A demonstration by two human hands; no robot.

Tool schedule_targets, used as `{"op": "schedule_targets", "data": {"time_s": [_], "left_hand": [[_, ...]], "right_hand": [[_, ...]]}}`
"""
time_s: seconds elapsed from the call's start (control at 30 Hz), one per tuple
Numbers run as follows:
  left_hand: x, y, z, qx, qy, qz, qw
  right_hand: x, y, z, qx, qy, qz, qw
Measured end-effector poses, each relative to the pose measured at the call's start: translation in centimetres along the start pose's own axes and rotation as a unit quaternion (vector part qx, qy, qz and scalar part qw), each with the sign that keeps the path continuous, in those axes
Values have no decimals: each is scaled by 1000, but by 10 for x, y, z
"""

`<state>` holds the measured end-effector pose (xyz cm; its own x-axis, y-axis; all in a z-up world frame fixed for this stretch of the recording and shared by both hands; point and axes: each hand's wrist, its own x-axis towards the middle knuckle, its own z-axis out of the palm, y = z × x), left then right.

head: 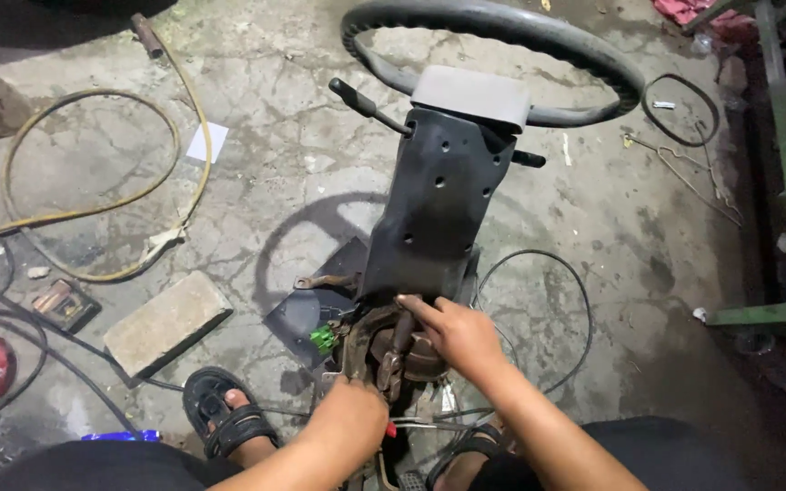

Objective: The person is working on a piece of machinery, possibly a lawnmower, using a wrench to tighten or loosen bolts. They are also using a red marker to mark a specific part of the machinery.

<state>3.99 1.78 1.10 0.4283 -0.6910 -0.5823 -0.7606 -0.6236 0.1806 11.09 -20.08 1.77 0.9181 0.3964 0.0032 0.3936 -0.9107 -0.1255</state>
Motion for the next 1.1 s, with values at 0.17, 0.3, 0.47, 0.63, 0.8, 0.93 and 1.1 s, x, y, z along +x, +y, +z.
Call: {"op": "schedule_targets", "data": {"time_s": [0.17, 0.3, 0.47, 0.63, 0.8, 0.93, 1.1], "left_hand": [[1, -7, -14, -12, -6, -7, 1000], [-1, -15, -30, -43, -91, 14, 995], [-3, -15, -27, -17, -65, -3, 998], [-2, -14, -20, -20, -22, -19, 999], [-6, -19, -29, -18, -74, -5, 997], [1, -15, -5, -23, -41, -20, 999], [-12, -20, -34, -30, -115, -14, 993]], "right_hand": [[-19, -9, 29, 39, -51, -55, 996], [-8, 4, 16, 45, -25, -28, 998], [-23, -6, 40, 37, -82, -43, 995], [-11, -2, 25, 17, 6, 19, 1000], [-18, -41, 21, 70, -64, -12, 995], [-3, -28, -8, 66, -88, 51, 993], [-21, -44, 35, 22, -98, 1, 995]]}}
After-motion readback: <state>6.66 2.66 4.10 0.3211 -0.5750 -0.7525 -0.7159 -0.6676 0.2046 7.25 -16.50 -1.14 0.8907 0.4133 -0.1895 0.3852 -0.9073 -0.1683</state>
